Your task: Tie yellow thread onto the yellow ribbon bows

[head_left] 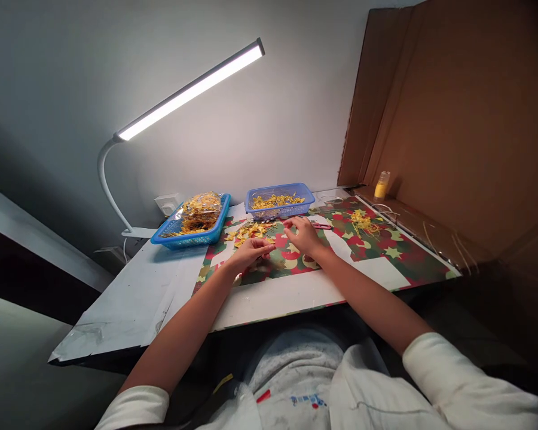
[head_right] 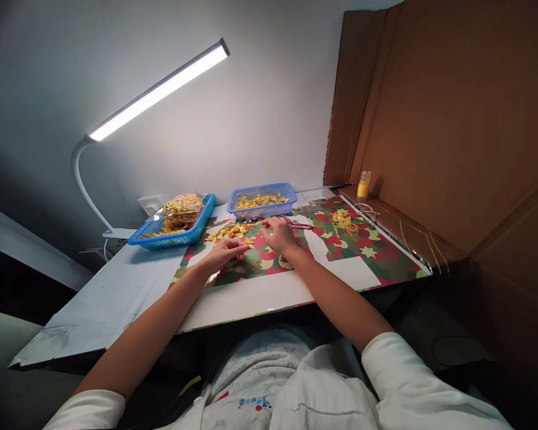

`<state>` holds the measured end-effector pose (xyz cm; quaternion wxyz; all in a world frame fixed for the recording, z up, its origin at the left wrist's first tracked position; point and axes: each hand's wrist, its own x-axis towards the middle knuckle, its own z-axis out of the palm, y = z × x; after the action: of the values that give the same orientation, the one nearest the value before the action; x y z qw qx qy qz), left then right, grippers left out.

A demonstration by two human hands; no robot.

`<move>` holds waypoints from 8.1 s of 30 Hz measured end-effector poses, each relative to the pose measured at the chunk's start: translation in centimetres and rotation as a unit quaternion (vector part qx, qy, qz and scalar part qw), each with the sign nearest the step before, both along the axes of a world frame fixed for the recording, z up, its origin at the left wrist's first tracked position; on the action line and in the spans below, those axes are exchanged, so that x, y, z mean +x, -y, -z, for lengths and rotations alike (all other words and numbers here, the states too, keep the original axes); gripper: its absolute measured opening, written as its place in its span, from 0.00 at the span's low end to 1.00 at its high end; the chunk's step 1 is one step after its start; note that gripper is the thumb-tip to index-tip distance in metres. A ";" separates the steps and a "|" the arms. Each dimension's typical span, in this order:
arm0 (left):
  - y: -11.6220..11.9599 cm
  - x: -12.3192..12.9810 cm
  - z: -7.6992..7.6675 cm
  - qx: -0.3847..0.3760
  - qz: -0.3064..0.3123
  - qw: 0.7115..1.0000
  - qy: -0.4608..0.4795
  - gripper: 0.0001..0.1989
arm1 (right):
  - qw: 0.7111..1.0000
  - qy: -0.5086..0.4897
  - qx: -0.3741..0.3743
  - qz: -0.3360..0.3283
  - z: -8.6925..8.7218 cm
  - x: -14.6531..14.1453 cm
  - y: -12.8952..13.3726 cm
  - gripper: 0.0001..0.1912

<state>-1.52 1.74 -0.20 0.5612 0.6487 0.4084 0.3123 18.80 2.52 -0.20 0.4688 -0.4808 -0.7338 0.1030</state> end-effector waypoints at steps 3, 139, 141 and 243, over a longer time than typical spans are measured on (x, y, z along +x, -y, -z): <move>0.1 -0.1 -0.4 0.001 0.012 1.000 -0.008 0.21 | 0.993 0.012 -0.010 -0.117 -0.3 -0.3 0.5 0.13; -0.3 0.5 0.6 0.215 -0.061 0.974 -0.023 0.16 | 0.959 -0.091 -0.155 -0.221 0.5 -0.9 0.4 0.14; -0.4 0.5 0.6 0.223 -0.061 0.973 -0.027 0.16 | 0.949 -0.107 -0.176 -0.238 0.5 -0.9 0.3 0.17; 1.2 2.4 -0.4 0.083 -0.169 0.982 0.010 0.09 | 0.949 -0.218 -0.152 -0.171 0.8 -3.2 1.4 0.08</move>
<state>0.84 0.55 0.20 0.4487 0.6113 0.4793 0.4418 15.55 1.07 -0.99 0.5138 -0.3794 -0.6610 0.3939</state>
